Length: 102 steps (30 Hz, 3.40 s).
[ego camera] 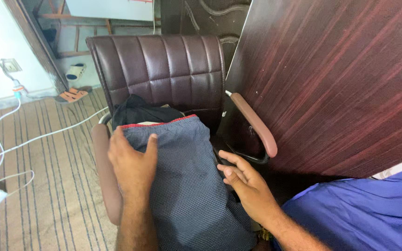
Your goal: The person folds a pair of grey pants, several grey and black shirts, and a blue patterned shirt by hand, placing each item onto a wooden shelf inside a closet.
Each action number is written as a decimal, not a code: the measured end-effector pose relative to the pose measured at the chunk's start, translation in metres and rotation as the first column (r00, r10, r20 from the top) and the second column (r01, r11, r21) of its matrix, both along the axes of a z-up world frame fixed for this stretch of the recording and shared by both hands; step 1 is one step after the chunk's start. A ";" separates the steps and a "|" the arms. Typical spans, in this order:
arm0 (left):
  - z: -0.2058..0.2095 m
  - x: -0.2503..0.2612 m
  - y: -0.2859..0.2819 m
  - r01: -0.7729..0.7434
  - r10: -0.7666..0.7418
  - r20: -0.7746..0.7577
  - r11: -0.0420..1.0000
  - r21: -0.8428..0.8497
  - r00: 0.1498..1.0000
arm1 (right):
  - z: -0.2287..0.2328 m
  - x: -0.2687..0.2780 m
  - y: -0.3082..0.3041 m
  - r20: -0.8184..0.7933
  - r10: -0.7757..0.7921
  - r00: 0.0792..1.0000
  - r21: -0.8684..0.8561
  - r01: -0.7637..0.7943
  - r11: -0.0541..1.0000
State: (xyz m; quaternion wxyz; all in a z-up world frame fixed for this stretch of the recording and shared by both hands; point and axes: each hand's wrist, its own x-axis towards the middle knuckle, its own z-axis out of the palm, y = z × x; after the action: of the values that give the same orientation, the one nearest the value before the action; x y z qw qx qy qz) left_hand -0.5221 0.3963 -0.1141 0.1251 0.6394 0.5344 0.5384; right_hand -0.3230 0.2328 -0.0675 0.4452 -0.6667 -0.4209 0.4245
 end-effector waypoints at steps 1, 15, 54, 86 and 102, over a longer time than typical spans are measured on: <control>0.000 -0.006 0.002 -0.102 0.099 -0.123 0.994 -0.023 0.987 | -0.003 -0.001 0.001 0.032 -0.004 0.999 -0.007 0.004 1.000; 0.029 0.019 -0.046 0.292 -0.276 0.156 0.952 -0.092 0.948 | -0.005 0.005 0.000 -0.012 -0.003 1.000 0.068 0.004 0.998; 0.145 0.333 -0.356 0.929 -0.818 0.554 -0.310 -0.200 -0.154 | 0.087 0.175 -0.364 -0.717 -0.427 0.551 0.460 0.834 0.304; 0.078 0.345 -0.418 0.751 -0.504 0.812 -0.647 -0.130 -0.294 | 0.078 0.162 -0.412 0.324 -0.934 0.148 0.654 0.678 0.335; 0.083 0.352 -0.389 0.808 -0.213 0.946 -0.584 0.077 -0.244 | 0.084 0.165 -0.404 -0.088 -0.900 0.427 0.252 0.884 0.395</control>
State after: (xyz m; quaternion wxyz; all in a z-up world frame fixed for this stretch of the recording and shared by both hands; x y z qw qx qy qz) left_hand -0.1704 0.0071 -0.0313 0.9184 0.3928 -0.0460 0.0136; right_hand -0.1579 -0.1716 0.0162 0.6725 -0.7361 -0.0644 0.0405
